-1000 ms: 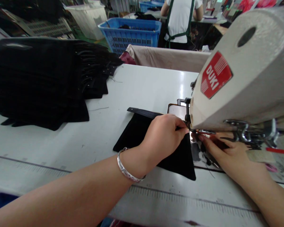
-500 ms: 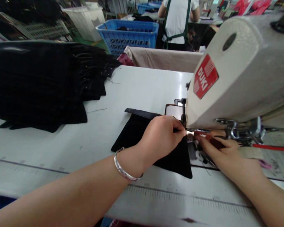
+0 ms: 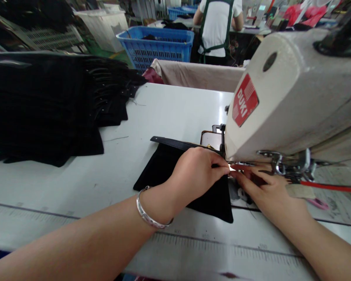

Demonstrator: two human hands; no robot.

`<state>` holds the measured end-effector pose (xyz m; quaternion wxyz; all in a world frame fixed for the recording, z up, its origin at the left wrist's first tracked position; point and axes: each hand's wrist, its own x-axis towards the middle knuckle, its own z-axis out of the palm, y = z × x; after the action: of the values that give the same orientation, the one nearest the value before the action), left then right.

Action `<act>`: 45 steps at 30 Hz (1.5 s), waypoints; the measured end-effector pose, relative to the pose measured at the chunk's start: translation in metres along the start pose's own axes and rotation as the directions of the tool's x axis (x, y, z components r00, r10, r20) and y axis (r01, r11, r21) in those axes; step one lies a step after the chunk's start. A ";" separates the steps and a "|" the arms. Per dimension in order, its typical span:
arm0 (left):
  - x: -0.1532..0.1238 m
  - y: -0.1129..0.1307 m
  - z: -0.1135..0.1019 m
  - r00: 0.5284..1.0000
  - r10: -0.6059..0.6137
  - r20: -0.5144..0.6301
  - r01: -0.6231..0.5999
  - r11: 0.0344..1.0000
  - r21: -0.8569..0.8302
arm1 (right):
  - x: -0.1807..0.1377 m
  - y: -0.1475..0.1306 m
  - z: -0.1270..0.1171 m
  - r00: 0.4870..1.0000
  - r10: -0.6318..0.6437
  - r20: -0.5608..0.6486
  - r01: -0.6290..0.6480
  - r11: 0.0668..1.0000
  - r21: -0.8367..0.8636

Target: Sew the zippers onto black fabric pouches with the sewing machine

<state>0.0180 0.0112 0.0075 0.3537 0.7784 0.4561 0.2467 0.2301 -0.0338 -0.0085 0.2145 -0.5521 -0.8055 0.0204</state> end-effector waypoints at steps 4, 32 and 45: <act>-0.001 0.004 0.001 1.000 -0.006 -0.010 0.007 0.999 0.045 | 0.003 -0.002 0.000 0.999 0.016 0.051 -0.018 0.999 0.036; 0.003 0.007 0.002 0.994 -0.064 -0.083 0.073 0.992 0.100 | -0.013 0.032 0.007 0.992 0.114 0.050 -0.115 0.993 0.013; 0.003 0.008 0.002 0.995 -0.051 -0.087 0.065 0.984 0.165 | -0.005 0.002 0.007 0.995 0.096 -0.009 -0.096 0.995 -0.024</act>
<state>0.0254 0.0109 0.0128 0.2749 0.7810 0.5120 0.2288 0.2313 -0.0362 -0.0167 0.2096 -0.5929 -0.7773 0.0185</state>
